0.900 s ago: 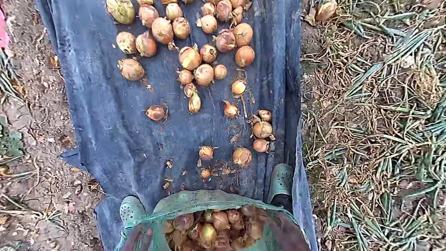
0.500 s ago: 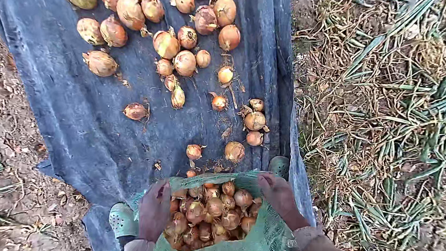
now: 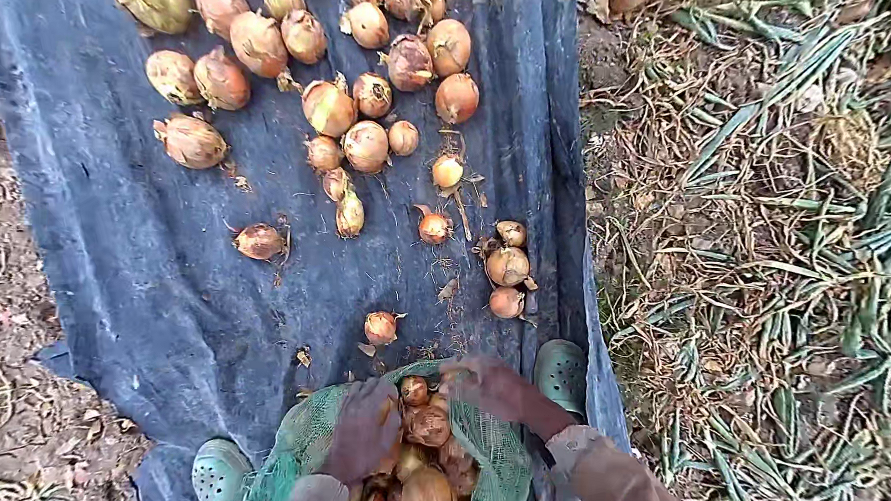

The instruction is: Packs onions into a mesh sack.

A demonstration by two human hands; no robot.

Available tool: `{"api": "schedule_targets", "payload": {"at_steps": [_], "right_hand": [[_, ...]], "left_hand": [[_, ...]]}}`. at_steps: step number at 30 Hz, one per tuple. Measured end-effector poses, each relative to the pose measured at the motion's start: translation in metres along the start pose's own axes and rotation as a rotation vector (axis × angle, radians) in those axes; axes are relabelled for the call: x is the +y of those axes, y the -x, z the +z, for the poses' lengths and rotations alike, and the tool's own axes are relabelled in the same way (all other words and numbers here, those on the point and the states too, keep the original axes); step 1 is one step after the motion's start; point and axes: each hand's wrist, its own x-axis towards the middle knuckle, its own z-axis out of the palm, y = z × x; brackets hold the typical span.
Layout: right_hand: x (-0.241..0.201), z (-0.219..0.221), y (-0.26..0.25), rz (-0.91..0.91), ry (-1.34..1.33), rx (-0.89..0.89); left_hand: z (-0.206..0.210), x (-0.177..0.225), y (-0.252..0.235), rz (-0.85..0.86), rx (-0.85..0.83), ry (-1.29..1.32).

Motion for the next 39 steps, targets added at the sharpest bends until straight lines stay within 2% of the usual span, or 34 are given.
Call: {"api": "schedule_targets", "payload": {"at_steps": [1,2,3,5,7,9,11,13,16,18,19,21,23,24,25,26,29,30,32,33,34,35,36,39], "right_hand": [[0.003,-0.013,-0.002,0.007,0.040,0.284],[0.004,-0.031,-0.012,0.013,0.116,0.558],[0.002,-0.051,-0.024,0.044,0.209,0.751],[-0.006,-0.082,-0.055,0.181,0.312,0.923],[-0.015,-0.096,-0.083,0.309,0.364,0.977],[-0.018,-0.102,-0.102,0.385,0.434,1.025],[-0.017,-0.110,-0.116,0.453,0.430,1.077],[-0.015,-0.122,-0.130,0.524,0.373,1.104],[-0.015,-0.147,-0.136,0.577,0.309,1.064],[-0.015,-0.166,-0.126,0.470,0.126,1.001],[-0.016,-0.175,-0.120,0.364,-0.040,0.944],[-0.030,-0.174,-0.120,0.136,-0.475,0.715],[-0.056,-0.148,-0.139,0.010,-0.791,0.563],[-0.070,-0.130,-0.149,-0.005,-0.838,0.540],[-0.086,-0.113,-0.157,-0.006,-0.842,0.522],[-0.100,-0.096,-0.161,0.002,-0.833,0.510],[-0.107,-0.037,-0.124,-0.020,-0.856,0.335],[-0.097,-0.019,-0.107,-0.044,-0.791,0.227],[-0.061,0.013,-0.064,-0.052,-0.516,-0.125],[-0.048,0.016,-0.047,-0.029,-0.306,-0.309],[-0.042,0.009,-0.041,-0.043,-0.125,-0.392],[-0.045,-0.010,-0.042,-0.060,-0.015,-0.361],[-0.056,-0.041,-0.051,-0.086,0.017,-0.227],[-0.119,-0.157,-0.108,-0.167,0.038,0.467]], "left_hand": [[-0.007,0.002,0.017,0.105,-0.210,-0.020],[-0.013,0.003,0.026,0.178,-0.319,-0.020],[-0.025,0.003,0.028,0.188,-0.312,0.002],[-0.074,0.011,0.004,0.088,-0.041,0.070],[-0.140,0.029,-0.049,-0.036,0.324,0.122],[-0.197,0.040,-0.116,-0.109,0.611,0.163],[-0.233,0.047,-0.187,-0.161,0.756,0.197],[-0.233,0.062,-0.235,-0.243,0.812,0.173],[-0.198,0.071,-0.259,-0.324,0.901,-0.071],[-0.194,0.064,-0.257,-0.278,0.904,-0.067],[-0.197,0.061,-0.253,-0.217,0.904,0.012],[-0.201,0.060,-0.239,-0.038,0.840,0.306],[-0.195,0.071,-0.218,0.084,0.571,0.678],[-0.187,0.080,-0.202,0.083,0.391,0.849],[-0.181,0.086,-0.193,0.087,0.259,0.975],[-0.177,0.085,-0.186,0.107,0.195,1.056],[-0.151,0.055,-0.148,0.099,0.228,1.089],[-0.139,0.041,-0.127,0.086,0.189,1.009],[-0.117,0.007,-0.065,0.093,-0.089,0.652],[-0.112,-0.004,-0.038,0.099,-0.260,0.451],[-0.110,-0.011,-0.021,0.111,-0.346,0.318],[-0.117,-0.013,-0.016,0.111,-0.332,0.258],[-0.134,-0.008,-0.024,0.100,-0.228,0.242],[-0.227,0.035,-0.088,0.101,0.363,0.163]]}}
